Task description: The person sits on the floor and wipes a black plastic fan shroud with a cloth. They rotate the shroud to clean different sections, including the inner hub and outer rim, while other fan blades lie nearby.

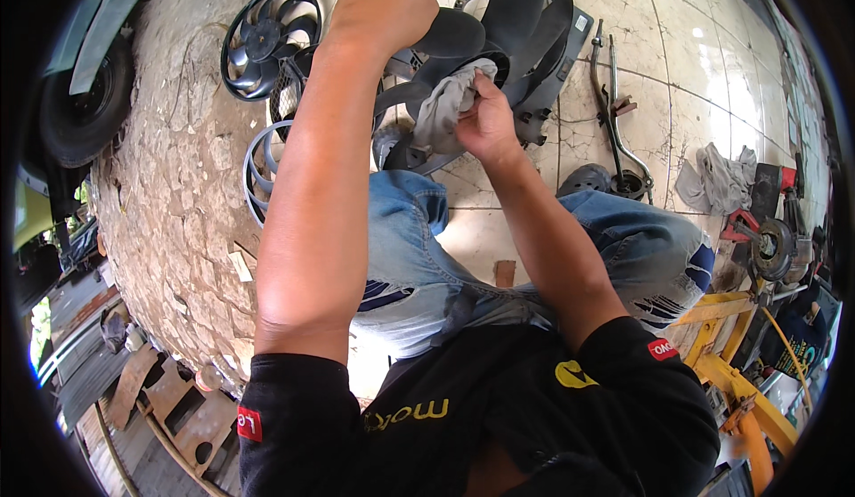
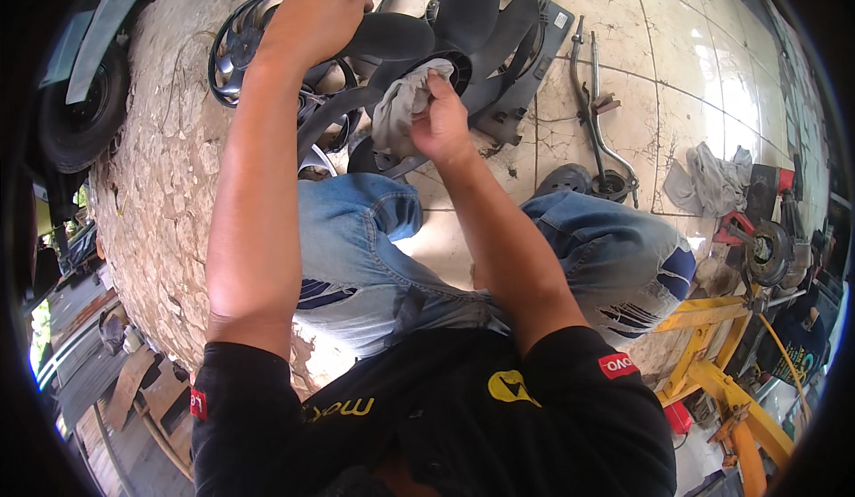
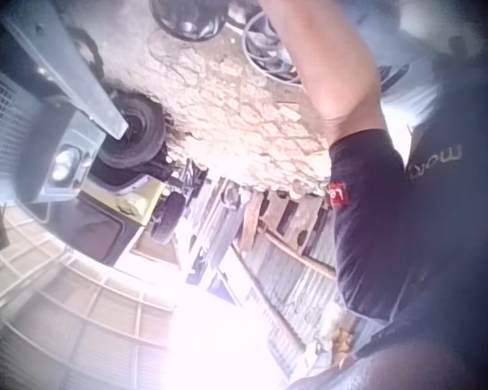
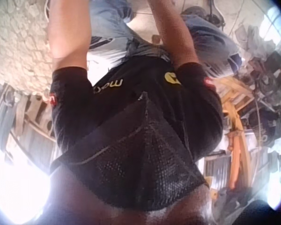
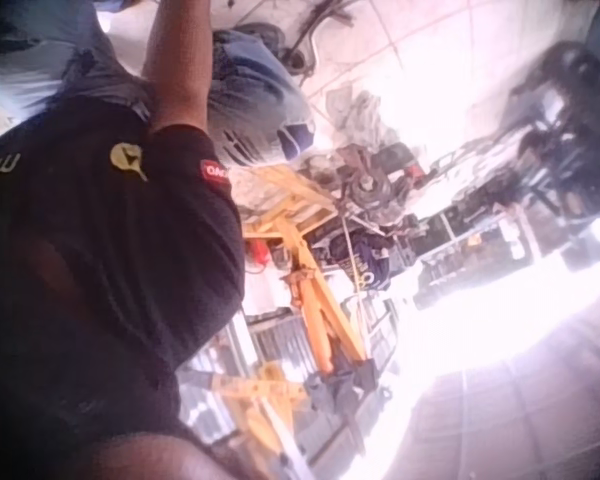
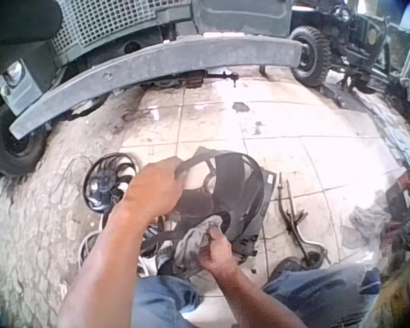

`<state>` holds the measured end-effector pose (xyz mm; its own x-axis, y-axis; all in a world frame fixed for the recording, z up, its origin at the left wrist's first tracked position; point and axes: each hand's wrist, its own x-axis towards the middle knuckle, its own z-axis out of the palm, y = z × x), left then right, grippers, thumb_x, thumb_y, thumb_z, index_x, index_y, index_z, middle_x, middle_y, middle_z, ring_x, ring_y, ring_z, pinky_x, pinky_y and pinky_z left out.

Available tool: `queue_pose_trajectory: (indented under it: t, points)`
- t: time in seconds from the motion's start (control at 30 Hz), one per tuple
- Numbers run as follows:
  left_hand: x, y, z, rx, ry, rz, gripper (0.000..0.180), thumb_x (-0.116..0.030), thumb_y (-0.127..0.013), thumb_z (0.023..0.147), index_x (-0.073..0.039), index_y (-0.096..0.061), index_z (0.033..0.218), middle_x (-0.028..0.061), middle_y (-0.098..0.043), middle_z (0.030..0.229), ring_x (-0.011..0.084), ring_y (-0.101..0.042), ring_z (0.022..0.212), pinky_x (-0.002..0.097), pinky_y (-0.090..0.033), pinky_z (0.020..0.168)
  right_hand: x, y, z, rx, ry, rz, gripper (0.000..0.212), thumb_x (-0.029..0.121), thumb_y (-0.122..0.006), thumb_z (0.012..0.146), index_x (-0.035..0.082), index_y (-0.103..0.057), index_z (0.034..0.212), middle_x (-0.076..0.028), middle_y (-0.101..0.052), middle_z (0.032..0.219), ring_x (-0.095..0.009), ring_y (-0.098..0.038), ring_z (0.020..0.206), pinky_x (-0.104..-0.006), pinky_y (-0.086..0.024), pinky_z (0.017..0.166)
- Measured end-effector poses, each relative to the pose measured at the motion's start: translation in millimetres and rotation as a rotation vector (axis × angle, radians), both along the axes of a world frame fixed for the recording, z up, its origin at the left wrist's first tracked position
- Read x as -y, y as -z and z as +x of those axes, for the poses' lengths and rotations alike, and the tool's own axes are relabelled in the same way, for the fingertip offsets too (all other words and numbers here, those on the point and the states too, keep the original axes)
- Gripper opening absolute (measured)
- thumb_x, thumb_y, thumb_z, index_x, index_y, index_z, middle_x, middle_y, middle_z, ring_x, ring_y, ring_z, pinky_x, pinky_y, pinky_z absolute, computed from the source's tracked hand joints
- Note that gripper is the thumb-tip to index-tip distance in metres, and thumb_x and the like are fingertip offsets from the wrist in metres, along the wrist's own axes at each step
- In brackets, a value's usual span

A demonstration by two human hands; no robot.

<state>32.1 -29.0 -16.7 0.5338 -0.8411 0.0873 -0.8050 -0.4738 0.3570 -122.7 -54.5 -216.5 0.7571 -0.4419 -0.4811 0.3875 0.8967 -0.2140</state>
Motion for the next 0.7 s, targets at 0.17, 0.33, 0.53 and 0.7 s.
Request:
queue_pose_trajectory:
  t: [0.17,0.33,0.53,0.7]
  points:
    - [3,0,1,0.069,0.006,0.048,0.029,-0.024,-0.054,0.095,0.0,-0.066,0.105,0.0279,-0.069,0.101,0.0449,-0.065,0.099,0.0531,-0.05,0.089,-4,3,-3,-0.052,-0.089,-0.329,0.022,0.016,-0.053,0.102,0.005,-0.062,0.118,-0.004,-0.068,0.114,-0.019,-0.066,0.1,-0.0367,-0.051,0.093]
    - [0,1,7,0.004,-0.062,0.121,0.03,-0.027,-0.055,0.096,-0.008,-0.065,0.117,0.0202,-0.071,0.102,0.0396,-0.066,0.099,0.0477,-0.051,0.086,20,-11,-13,-0.246,-0.339,-0.681,0.024,0.006,-0.053,0.097,0.003,-0.067,0.116,-0.005,-0.07,0.101,-0.014,-0.067,0.092,-0.0308,-0.054,0.085]
    - [4,2,9,0.021,-0.032,0.122,0.031,-0.026,-0.055,0.096,-0.008,-0.065,0.118,0.0201,-0.072,0.102,0.0383,-0.067,0.099,0.046,-0.051,0.086,6,-22,-3,-0.233,-0.301,-0.454,0.022,0.007,-0.056,0.094,-0.002,-0.069,0.11,-0.005,-0.071,0.096,-0.013,-0.065,0.082,-0.0277,-0.052,0.073]
    - [0,10,17,-0.077,-0.042,0.062,0.031,-0.026,-0.052,0.097,-0.007,-0.066,0.117,0.019,-0.072,0.101,0.0366,-0.069,0.098,0.0444,-0.051,0.086,-1,-4,-10,-0.322,-0.441,-0.592,0.02,0.012,-0.062,0.092,-0.002,-0.069,0.105,-0.004,-0.07,0.091,-0.013,-0.067,0.08,-0.0281,-0.053,0.069]
